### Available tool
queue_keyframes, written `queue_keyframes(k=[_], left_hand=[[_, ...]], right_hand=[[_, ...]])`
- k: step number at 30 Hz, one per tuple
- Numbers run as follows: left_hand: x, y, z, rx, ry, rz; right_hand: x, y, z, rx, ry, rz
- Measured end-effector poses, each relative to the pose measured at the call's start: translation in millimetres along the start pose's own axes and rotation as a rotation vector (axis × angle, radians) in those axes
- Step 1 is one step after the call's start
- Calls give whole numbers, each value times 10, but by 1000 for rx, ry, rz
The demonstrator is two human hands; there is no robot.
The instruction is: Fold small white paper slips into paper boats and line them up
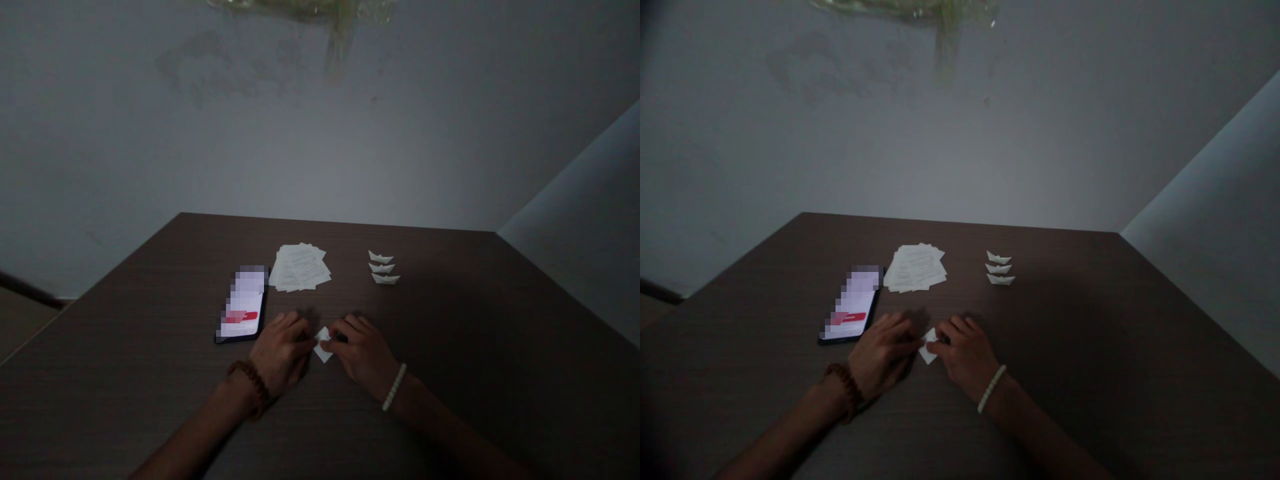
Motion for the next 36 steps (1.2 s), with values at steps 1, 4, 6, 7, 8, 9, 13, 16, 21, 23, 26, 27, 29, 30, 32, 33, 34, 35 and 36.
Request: queue_keyframes(k=[1, 4, 6, 7, 8, 9, 13, 16, 21, 23, 26, 27, 29, 30, 32, 33, 34, 35, 36], left_hand=[[-3, -3, -1, 27, 22, 14], [-5, -15, 4, 62, 34, 25], [-4, -23, 4, 65, 26, 29], [-3, -28, 2, 64, 19, 31], [-2, -33, -1, 62, 12, 29], [-1, -39, -5, 61, 7, 25], [6, -44, -25, 57, 6, 21], [3, -28, -32, 62, 9, 25], [-25, 25, -38, 74, 71, 27], [-35, 55, -40, 58, 129, 41], [-40, 84, -37, 19, 198, 32], [-39, 89, -36, 8, 207, 26], [-35, 91, -35, -6, 201, 21], [-32, 89, -37, -7, 190, 21], [-25, 83, -43, -8, 162, 25], [-21, 80, -45, -8, 148, 27], [-18, 77, -47, -10, 136, 28], [-16, 75, -47, -13, 128, 28], [-15, 74, -46, -16, 124, 28]], right_hand=[[-3, 2, -2, 2, 3, 1], [-19, -6, -3, 0, 2, 8], [-34, -23, -5, -5, -13, 18], [-43, -33, -8, -10, -22, 22], [-54, -42, -14, -14, -33, 27], [-65, -48, -21, -18, -42, 34], [-108, -47, -45, -11, -58, 47], [-116, -41, -33, -5, -44, 47], [-106, -80, 0, 5, -5, 52], [-114, -106, -6, 12, 22, 58], [-137, -135, -25, 5, 58, 56], [-145, -137, -30, 3, 68, 57], [-163, -131, -41, 5, 91, 61], [-171, -125, -47, 8, 101, 63], [-187, -114, -59, 13, 116, 62], [-195, -111, -68, 15, 127, 56], [-203, -112, -77, 15, 136, 47], [-211, -115, -87, 13, 145, 35], [-218, -120, -96, 8, 154, 25]])
Point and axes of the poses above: each hand's wrist, its own x-axis towards the middle knuckle, its own y-axis out of the palm, z = x × y, the point moved 3 cm from there along x, towards the middle knuckle, and after that the axes turned 11 degrees about -x, right-handed, at the moved point
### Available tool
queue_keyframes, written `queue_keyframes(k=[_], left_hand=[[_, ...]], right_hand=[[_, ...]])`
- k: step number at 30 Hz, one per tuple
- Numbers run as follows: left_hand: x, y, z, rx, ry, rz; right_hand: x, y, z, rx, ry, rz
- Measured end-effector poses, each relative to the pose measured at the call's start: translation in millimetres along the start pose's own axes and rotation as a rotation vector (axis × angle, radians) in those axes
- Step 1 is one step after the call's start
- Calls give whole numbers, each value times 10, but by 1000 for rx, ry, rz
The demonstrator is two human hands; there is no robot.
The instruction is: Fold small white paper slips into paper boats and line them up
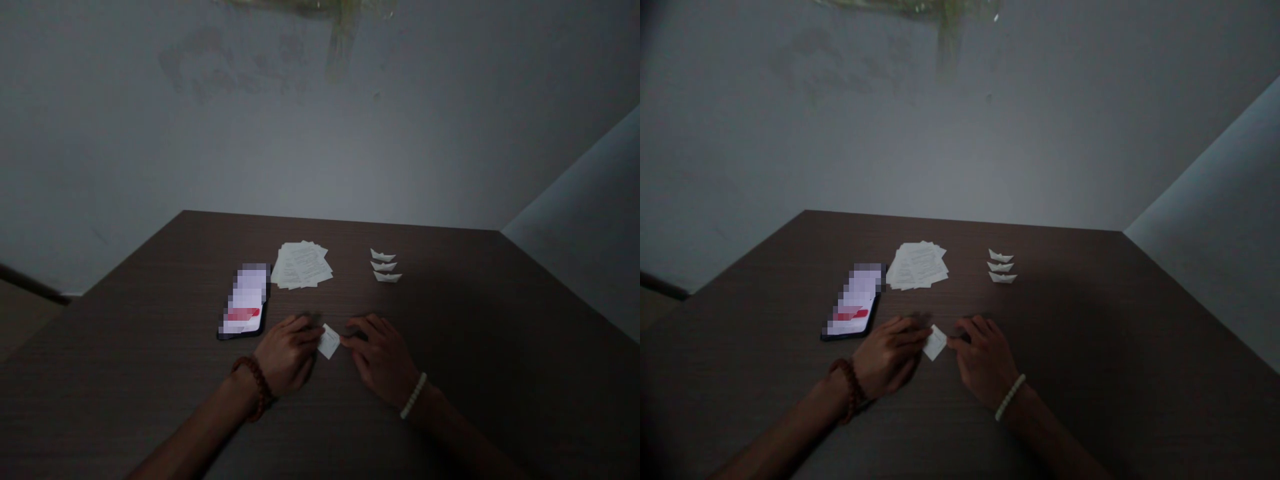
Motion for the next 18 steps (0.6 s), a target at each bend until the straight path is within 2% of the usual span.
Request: queue_keyframes(k=[9, 18], left_hand=[[-17, 19, 23, -69, 5, -90], [131, 115, 130, -168, -119, -166]], right_hand=[[15, -2, -37, 36, 63, -21], [287, -33, -16, 59, 118, 14]])
Point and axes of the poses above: each hand's wrist, its own x-axis towards the middle knuckle, its own y-axis out of the palm, z = x × y, the point moved 3 cm from there along x, towards the middle knuckle, and after that the axes turned 11 degrees about -x, right-handed, at the moved point
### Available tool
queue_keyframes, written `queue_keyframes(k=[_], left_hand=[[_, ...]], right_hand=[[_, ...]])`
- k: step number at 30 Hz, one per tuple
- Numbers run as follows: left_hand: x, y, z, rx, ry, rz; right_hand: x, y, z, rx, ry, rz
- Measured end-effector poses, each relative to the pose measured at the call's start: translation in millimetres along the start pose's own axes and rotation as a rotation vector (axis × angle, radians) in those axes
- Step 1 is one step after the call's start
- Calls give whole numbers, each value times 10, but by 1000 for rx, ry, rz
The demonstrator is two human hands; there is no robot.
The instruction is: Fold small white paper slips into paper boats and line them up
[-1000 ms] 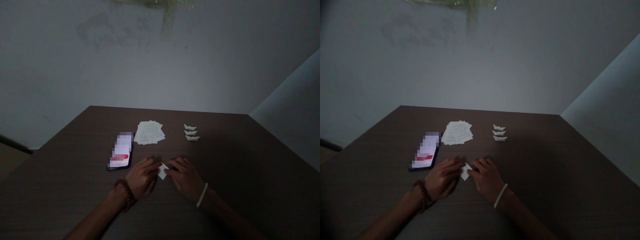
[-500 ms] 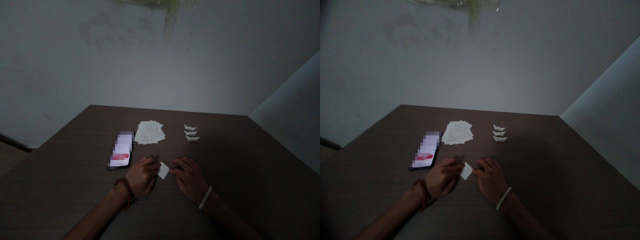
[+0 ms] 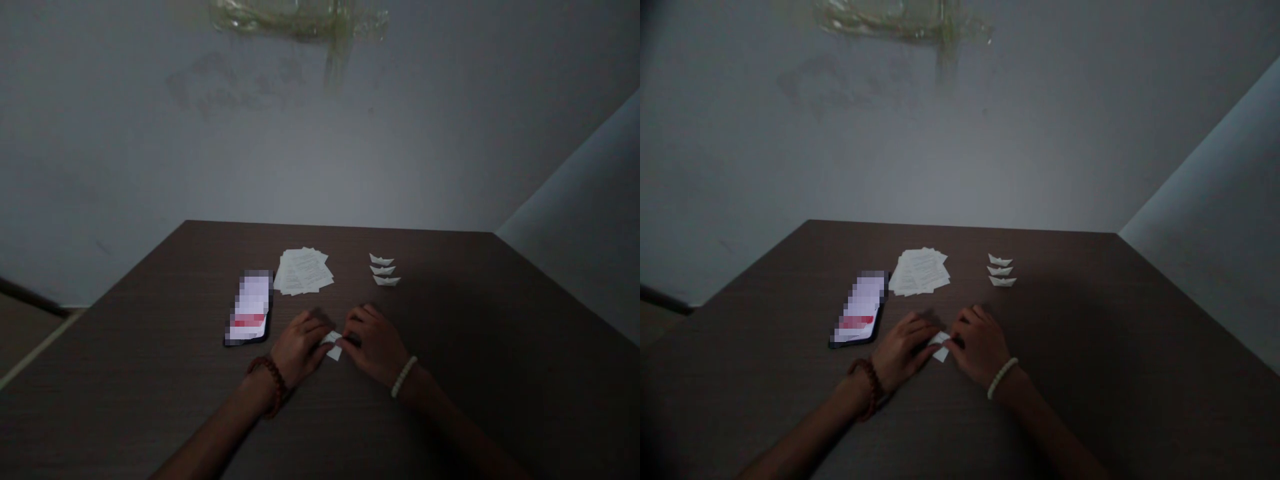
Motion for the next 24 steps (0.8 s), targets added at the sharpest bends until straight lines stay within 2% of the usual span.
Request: queue_keyframes(k=[5, 8, 15, 24], left_hand=[[72, -9, -45, 69, -108, 30], [94, -34, -62, 71, -156, 17], [54, -6, -73, -52, -139, 20], [54, 14, -65, -193, -168, -76]], right_hand=[[63, 62, -57, 75, 61, -14], [25, 94, -75, 110, 41, -52], [-73, 143, -91, 176, -8, -79], [-65, 119, -62, 350, -23, -84]])
Point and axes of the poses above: each hand's wrist, its own x-axis towards the middle knuckle, its own y-axis out of the palm, z = x × y, the point moved 3 cm from there along x, towards the middle knuckle, and after that the axes turned 11 degrees about -x, right-handed, at the moved point
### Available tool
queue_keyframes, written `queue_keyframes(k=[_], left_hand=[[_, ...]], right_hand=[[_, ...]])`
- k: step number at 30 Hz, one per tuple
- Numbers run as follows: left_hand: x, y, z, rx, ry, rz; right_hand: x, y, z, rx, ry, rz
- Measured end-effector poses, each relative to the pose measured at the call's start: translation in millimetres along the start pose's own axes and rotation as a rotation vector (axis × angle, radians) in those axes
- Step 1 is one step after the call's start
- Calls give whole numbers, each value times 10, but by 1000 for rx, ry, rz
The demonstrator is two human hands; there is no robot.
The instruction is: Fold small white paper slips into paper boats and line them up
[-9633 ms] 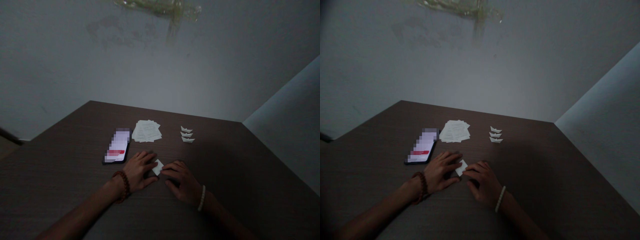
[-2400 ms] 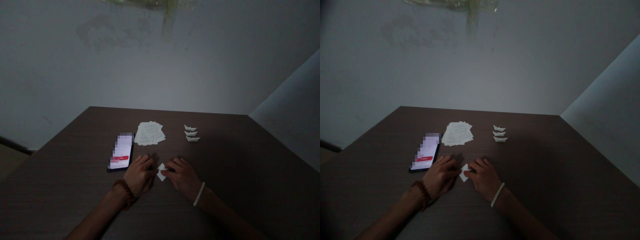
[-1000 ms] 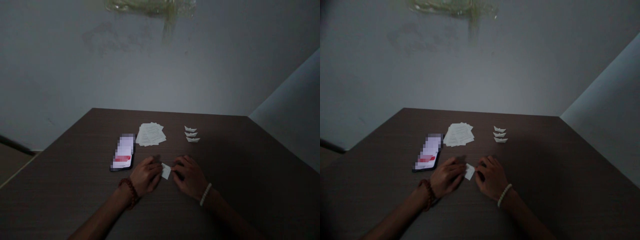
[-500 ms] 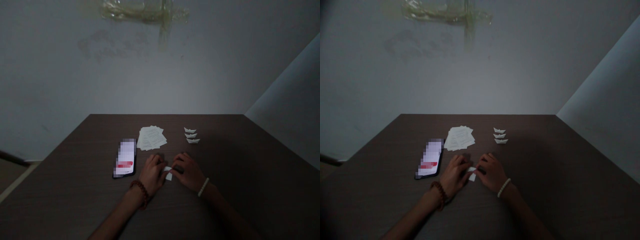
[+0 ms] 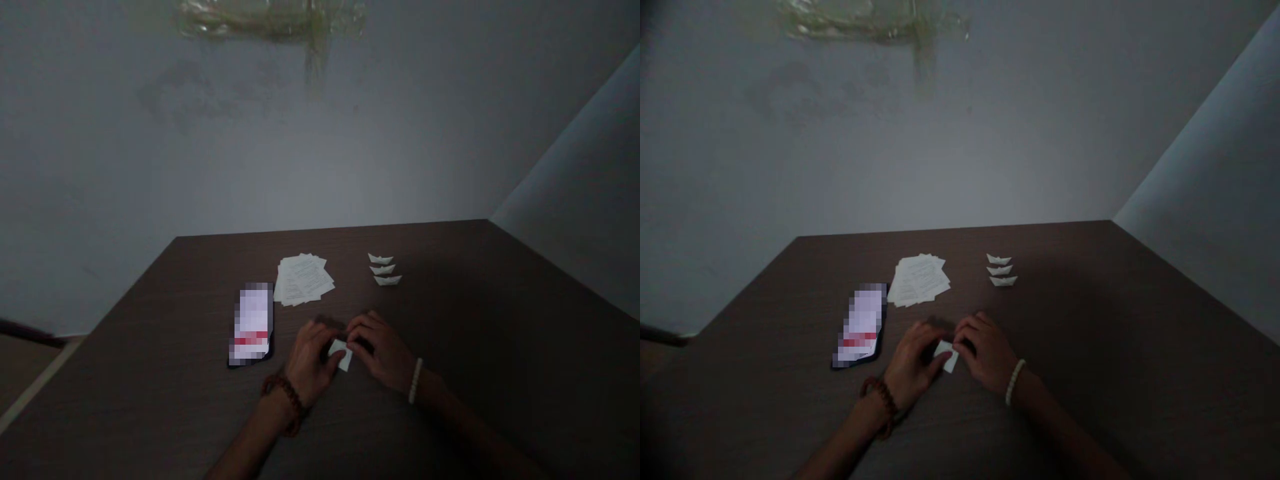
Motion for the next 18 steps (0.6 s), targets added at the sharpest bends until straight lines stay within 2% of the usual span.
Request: queue_keyframes(k=[7, 13, 18], left_hand=[[3, -86, -44, -97, -96, -22], [-13, -88, -53, -170, -155, -35], [-32, -88, -78, -195, -165, -14]], right_hand=[[-8, 23, -6, 103, 95, -56], [10, 5, 49, 142, 14, -28], [9, -37, 79, 183, 30, 0]])
Point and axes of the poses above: each hand's wrist, its own x-axis towards the middle knuckle, its own y-axis out of the palm, z = x × y, the point moved 3 cm from there along x, towards the middle knuckle, and after that the axes turned 11 degrees about -x, right-handed, at the moved point
